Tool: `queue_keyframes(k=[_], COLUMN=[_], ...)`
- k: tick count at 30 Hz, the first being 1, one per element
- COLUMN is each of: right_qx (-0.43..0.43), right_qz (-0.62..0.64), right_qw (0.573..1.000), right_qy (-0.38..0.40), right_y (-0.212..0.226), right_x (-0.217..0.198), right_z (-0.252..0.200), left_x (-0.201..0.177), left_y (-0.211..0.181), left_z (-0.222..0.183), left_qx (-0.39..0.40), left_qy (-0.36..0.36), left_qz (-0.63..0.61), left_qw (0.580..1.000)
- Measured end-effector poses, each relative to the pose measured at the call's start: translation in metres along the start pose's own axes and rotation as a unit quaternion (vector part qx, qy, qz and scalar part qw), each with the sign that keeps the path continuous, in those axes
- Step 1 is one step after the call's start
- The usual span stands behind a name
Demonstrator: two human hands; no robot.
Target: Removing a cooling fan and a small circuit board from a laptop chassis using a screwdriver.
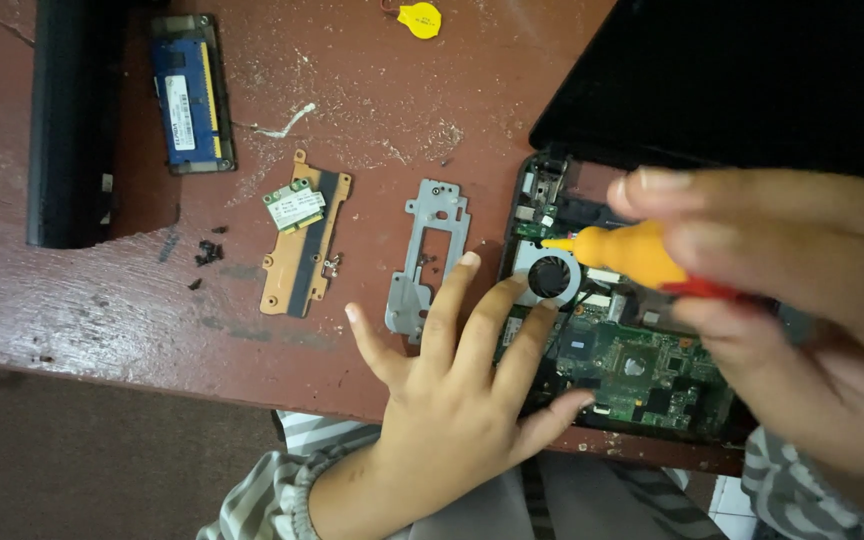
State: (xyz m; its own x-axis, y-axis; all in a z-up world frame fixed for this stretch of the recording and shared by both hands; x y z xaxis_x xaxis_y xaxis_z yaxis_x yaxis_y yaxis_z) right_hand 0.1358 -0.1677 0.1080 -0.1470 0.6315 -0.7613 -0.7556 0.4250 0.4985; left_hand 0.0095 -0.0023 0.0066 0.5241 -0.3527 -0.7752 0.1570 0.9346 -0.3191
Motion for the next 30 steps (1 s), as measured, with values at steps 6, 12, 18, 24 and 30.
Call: queue_keyframes(k=[6, 12, 18, 24, 30], right_qx=[0.012, -0.029, -0.058, -0.088, -0.116], right_qz=[-0.017, 0.006, 0.005, 0.003, 0.055], right_qw=[1.0, 0.999, 0.996, 0.988, 0.985], right_qy=[-0.009, -0.026, -0.073, -0.126, -0.114], right_y=[-0.003, -0.013, -0.009, 0.002, 0.009], right_x=[-0.002, -0.003, 0.0, 0.004, 0.001], right_z=[-0.004, -0.002, 0.005, 0.015, 0.017], left_x=[0.0, 0.002, 0.0, 0.004, 0.003], left_y=[0.0, -0.001, -0.002, -0.005, -0.007], left_z=[0.0, 0.0, -0.002, -0.004, -0.006], left_qx=[0.001, -0.001, 0.019, 0.035, 0.039], left_qy=[-0.006, -0.014, -0.038, -0.059, -0.078], left_qz=[0.003, 0.002, 0.01, 0.026, 0.019], left_qw=[1.0, 1.0, 0.999, 0.997, 0.996])
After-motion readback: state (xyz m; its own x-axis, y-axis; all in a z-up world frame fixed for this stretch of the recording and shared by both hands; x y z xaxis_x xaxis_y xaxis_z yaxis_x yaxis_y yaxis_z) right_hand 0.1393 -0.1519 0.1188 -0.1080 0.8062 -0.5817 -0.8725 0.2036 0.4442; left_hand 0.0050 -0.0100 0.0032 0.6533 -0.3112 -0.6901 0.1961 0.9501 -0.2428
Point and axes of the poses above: each hand's wrist, its own z-axis towards the middle knuckle, its own x-axis out of the palm, y = z × x, the point moved 1 cm from there along z, towards the middle knuckle, and after that the axes turned 13 degrees about -y, right-handed, at the moved point
